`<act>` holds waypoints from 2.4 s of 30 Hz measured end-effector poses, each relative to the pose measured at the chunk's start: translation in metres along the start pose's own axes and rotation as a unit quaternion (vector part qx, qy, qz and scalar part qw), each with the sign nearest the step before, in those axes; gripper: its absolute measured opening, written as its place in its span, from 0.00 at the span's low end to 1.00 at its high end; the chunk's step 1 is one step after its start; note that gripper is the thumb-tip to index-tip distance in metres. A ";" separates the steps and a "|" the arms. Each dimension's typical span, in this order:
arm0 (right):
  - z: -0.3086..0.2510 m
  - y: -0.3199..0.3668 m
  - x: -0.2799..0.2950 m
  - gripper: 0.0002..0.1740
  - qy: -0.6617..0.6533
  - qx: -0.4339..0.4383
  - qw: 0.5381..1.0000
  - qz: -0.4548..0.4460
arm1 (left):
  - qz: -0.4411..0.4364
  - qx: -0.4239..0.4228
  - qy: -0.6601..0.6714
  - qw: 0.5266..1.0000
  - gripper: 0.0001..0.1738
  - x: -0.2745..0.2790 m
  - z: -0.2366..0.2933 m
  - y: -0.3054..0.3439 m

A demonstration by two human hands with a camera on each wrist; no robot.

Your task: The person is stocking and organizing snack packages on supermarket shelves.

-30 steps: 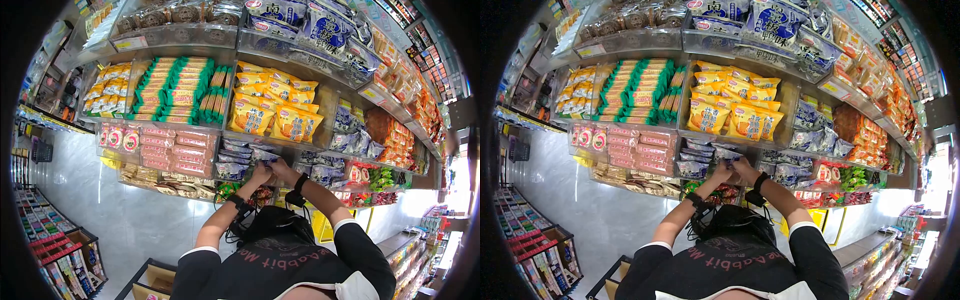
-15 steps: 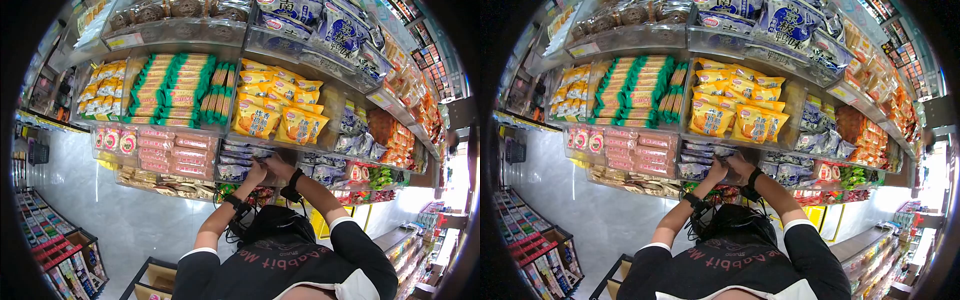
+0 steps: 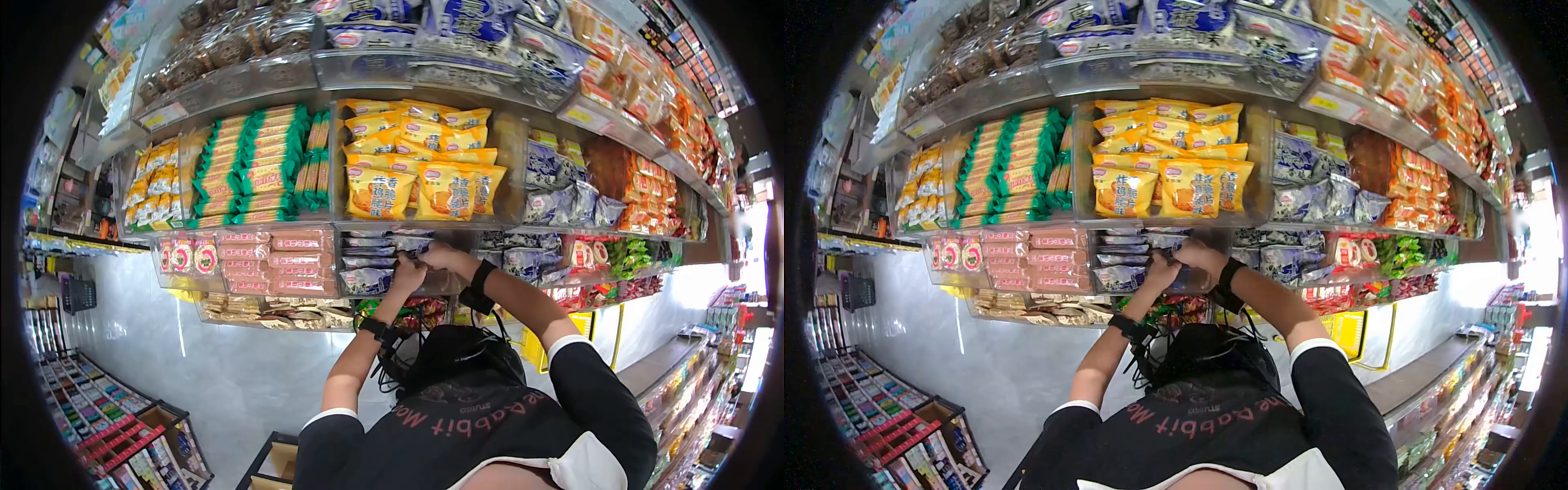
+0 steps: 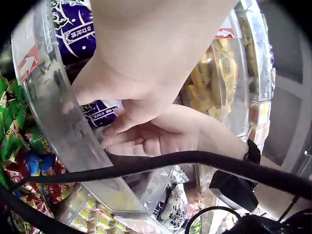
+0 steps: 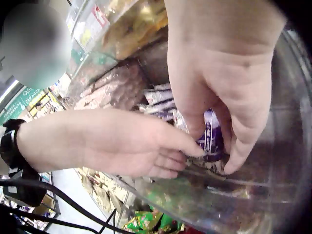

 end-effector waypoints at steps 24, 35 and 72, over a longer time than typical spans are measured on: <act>0.070 0.296 0.190 0.07 -0.055 0.422 0.779 0.460 | 0.018 -0.255 0.020 0.967 0.22 -0.010 0.300 0.098; 0.073 0.292 0.217 0.08 0.146 0.431 0.685 0.569 | 0.126 -0.232 -0.046 0.963 0.07 -0.029 0.313 0.060; 0.072 0.216 0.083 0.20 -0.167 0.344 0.923 0.028 | 0.033 -0.133 0.091 0.986 0.09 -0.001 0.204 0.163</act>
Point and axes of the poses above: each hand's wrist, its own y-axis away from the middle knuckle, its own x-axis out of the back of the hand, z = x × y, the point moved 5 cm from there along -y, towards the middle knuckle, and after that the axes turned 3 degrees about -x, right-handed, at the moved point
